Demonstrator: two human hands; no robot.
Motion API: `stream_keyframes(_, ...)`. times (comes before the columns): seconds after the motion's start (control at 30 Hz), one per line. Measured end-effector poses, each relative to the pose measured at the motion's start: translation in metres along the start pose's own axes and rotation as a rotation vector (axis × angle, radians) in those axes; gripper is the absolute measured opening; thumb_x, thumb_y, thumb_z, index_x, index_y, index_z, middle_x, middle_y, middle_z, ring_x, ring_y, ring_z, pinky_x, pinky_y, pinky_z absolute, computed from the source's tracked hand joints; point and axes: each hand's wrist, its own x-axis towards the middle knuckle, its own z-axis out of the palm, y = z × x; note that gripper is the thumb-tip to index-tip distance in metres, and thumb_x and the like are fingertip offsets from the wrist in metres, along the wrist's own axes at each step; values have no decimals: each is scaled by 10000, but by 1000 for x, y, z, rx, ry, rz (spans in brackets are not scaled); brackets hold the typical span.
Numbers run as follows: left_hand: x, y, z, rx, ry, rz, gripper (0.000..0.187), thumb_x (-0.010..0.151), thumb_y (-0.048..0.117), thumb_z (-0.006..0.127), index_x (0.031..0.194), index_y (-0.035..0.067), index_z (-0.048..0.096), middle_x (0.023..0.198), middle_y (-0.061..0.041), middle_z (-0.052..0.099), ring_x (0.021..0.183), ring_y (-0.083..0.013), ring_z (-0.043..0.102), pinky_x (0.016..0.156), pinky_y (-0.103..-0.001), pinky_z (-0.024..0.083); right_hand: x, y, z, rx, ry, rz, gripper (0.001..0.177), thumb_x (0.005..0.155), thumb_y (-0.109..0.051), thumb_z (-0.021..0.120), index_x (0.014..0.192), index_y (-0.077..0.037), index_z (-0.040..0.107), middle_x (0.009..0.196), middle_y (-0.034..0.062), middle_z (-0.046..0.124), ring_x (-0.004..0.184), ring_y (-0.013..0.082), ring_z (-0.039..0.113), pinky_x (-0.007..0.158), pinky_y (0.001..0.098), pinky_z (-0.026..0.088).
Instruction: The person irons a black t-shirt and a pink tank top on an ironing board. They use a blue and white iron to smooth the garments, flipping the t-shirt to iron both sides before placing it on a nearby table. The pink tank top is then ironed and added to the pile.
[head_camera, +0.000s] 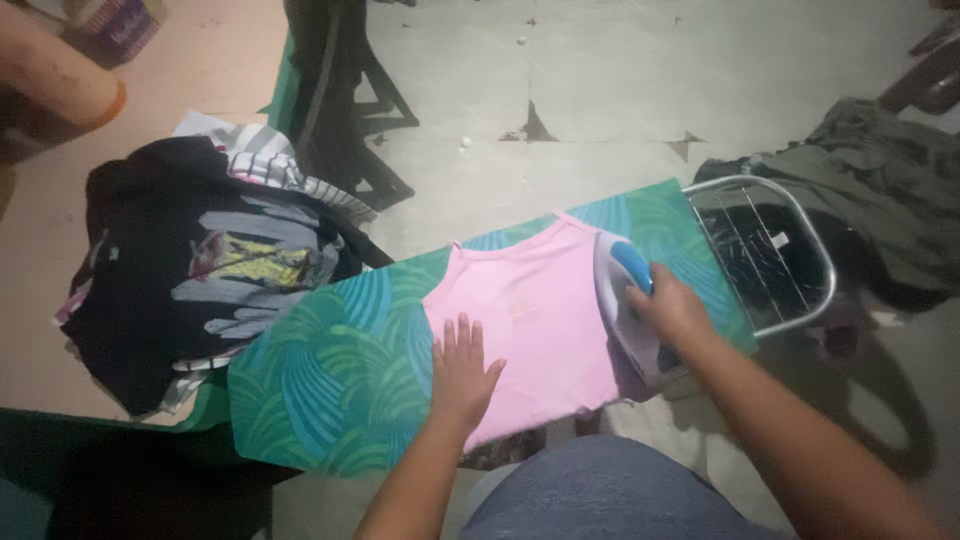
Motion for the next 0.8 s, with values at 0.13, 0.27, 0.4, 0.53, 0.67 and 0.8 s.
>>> stream_keyframes(0.13, 1, 3, -1, 7, -13, -2, 791, 995, 494, 520, 1568, 12, 266, 1681, -207, 129, 1540, -417, 100, 1208, -596, 89, 0, -7, 24, -57, -164, -136, 562, 899, -416, 668, 1388, -173, 536, 1118, 217, 726, 1004, 383, 723, 884, 500, 561)
stream_keyframes(0.27, 1, 7, -7, -20, -42, -22, 792, 987, 477, 527, 1569, 10, 264, 1680, -209, 112, 1544, -409, 75, 1215, -583, 70, -3, -20, 40, -196, -184, -312, 592, 895, -405, 656, 1436, -228, 492, 1123, 209, 713, 1022, 411, 692, 877, 524, 541)
stream_keyframes(0.4, 1, 9, -13, -8, -101, -53, 790, 987, 473, 526, 1571, 15, 257, 1681, -206, 95, 1549, -397, 61, 1221, -571, 60, 24, -35, 23, -79, -97, -57, 517, 956, -438, 648, 1367, -146, 535, 1119, 235, 718, 1033, 416, 700, 894, 531, 543)
stream_keyframes(0.53, -1, 8, -14, -19, -84, -41, 785, 997, 474, 517, 1576, 17, 250, 1689, -202, 89, 1557, -393, 58, 1229, -563, 60, 24, -24, 21, -73, -97, -170, 494, 920, -360, 676, 1352, -145, 567, 1084, 237, 733, 985, 409, 728, 861, 514, 570)
stream_keyframes(0.67, 1, 7, -14, 24, -116, -44, 789, 1009, 485, 492, 1587, 21, 223, 1689, -195, 71, 1554, -388, 45, 1226, -562, 52, 0, -17, 44, -222, -218, -432, 592, 855, -381, 714, 1384, -192, 528, 1069, 209, 725, 983, 411, 702, 836, 522, 548)
stream_keyframes(0.8, 1, 10, -18, 8, -130, -61, 794, 1006, 492, 488, 1587, 25, 216, 1686, -197, 58, 1552, -382, 28, 1219, -565, 44, 12, -13, 36, -74, -202, -213, 524, 906, -368, 658, 1384, -181, 553, 1075, 206, 748, 955, 377, 756, 854, 492, 577)
